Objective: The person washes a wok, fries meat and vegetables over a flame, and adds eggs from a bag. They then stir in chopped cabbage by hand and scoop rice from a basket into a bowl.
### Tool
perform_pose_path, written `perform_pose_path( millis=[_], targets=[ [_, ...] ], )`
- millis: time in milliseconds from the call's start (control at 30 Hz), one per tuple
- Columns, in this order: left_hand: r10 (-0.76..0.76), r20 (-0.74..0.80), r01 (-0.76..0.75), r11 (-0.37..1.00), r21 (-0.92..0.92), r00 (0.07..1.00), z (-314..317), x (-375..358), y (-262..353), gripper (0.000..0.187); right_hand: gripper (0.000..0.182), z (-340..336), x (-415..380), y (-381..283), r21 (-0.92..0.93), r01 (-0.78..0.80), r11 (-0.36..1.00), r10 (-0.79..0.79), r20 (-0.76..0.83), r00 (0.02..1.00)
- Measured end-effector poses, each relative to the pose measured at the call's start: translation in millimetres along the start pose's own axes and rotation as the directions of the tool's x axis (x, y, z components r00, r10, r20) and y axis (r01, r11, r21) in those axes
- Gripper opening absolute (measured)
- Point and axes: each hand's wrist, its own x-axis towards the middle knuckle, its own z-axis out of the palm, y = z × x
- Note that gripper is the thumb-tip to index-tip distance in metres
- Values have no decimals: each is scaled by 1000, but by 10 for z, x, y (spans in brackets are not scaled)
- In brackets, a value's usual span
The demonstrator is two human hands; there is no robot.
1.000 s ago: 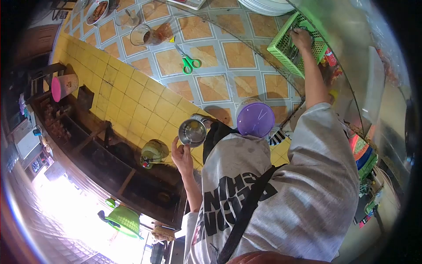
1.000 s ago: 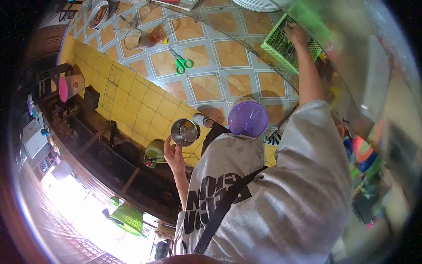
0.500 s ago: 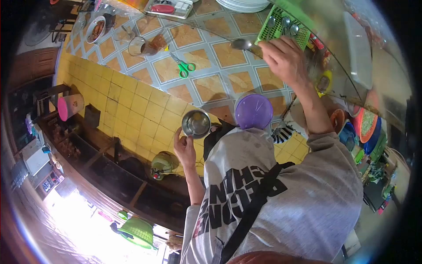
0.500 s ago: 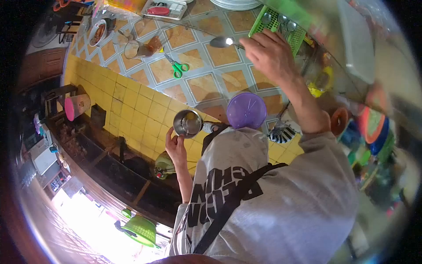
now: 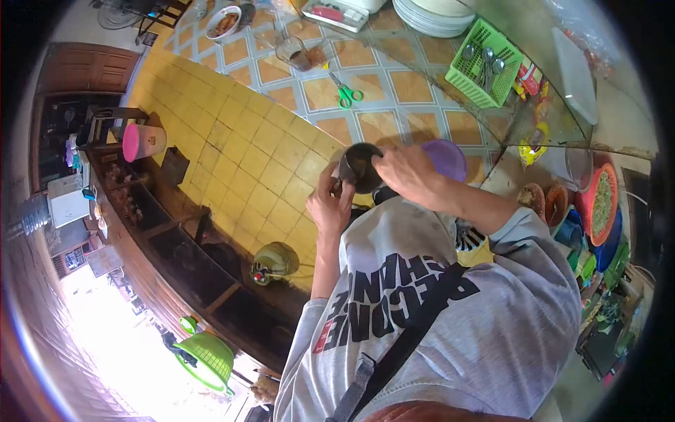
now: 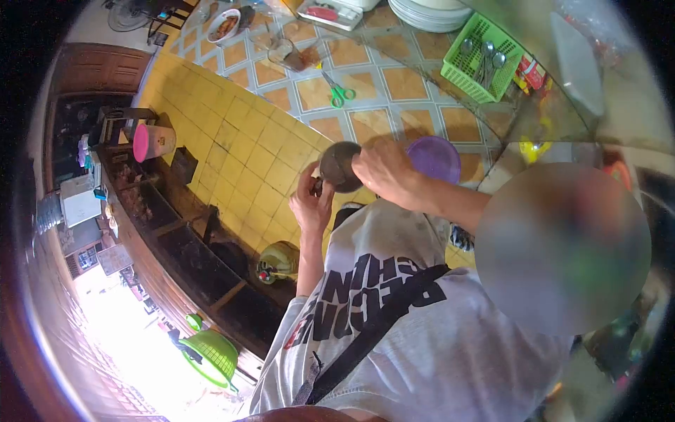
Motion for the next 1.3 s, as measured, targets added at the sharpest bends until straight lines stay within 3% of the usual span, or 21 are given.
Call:
perform_pose_path(
  millis=[133,200,267,367,433,533,600,667,700,733,800,833,867,933,967,1000,1067,1133,1200,1233,1300],
  targets=[
    [3,6,-4,991,131,1000,-145,-111,-87,33,14,174,72,-204,-28,-39,999,37,-90,995],
    [75,-48,-64,978,201,996,-135,-162,-175,30,14,326,111,-293,139,-31,990,5,189,982],
    [128,-46,-113,962,247,991,-177,-196,-249,30,15,539,148,-361,248,-7,969,-21,107,994],
    [31,-81,-9,967,256,996,-274,-291,-290,28,14,453,140,-521,181,-79,980,91,-60,994],
    [47,-105,-17,962,273,993,-296,-329,-372,28,13,781,200,-515,432,-20,902,-45,140,989],
    [7,-107,24,959,284,994,-356,-399,-428,28,11,787,213,-587,453,-46,890,63,-23,998],
    [-39,-102,66,960,273,994,-351,-430,-449,28,11,813,233,-618,482,-28,876,38,-10,999],
    [-8,-105,40,952,304,994,-317,-426,-470,26,11,888,315,-647,578,164,799,-304,153,940],
    [-25,-113,57,956,288,993,-314,-431,-465,25,12,847,279,-645,679,100,727,-144,7,990],
    [-24,-117,58,954,295,993,-318,-429,-470,25,12,834,297,-653,682,108,724,-149,2,989],
    [-76,-155,114,959,259,985,-313,-416,-476,25,14,691,332,-645,510,-103,854,-18,226,974],
    [-75,-157,115,958,262,985,-319,-421,-458,25,15,601,313,-650,513,-61,856,-138,341,930],
    [-51,-157,94,955,282,986,-332,-418,-424,26,15,698,345,-632,514,-59,856,-138,337,931],
    [-23,-155,69,951,301,988,-315,-388,-417,26,16,981,389,-612,680,156,716,-188,-27,982],
    [-84,-154,125,951,282,985,-304,-401,-423,27,16,877,403,-605,568,48,822,-127,100,987],
    [-144,-153,180,948,263,978,-287,-411,-431,28,16,790,382,-599,569,48,821,-127,100,987],
    [-107,-160,151,944,293,981,-232,-429,-460,29,12,671,379,-567,525,131,841,-341,327,881],
    [-70,-164,120,939,322,984,-200,-429,-467,29,11,961,419,-568,592,189,783,-374,206,904],
    [-238,-157,271,931,243,958,-163,-450,-431,30,11,899,356,-525,576,-2,817,-62,93,994],
    [-240,-153,272,932,241,959,-138,-468,-449,30,11,934,340,-518,576,-7,818,-60,96,994],
    [-224,-123,252,917,310,967,-99,-475,-500,30,12,1005,343,-509,589,133,797,-359,286,888]
  ],
)
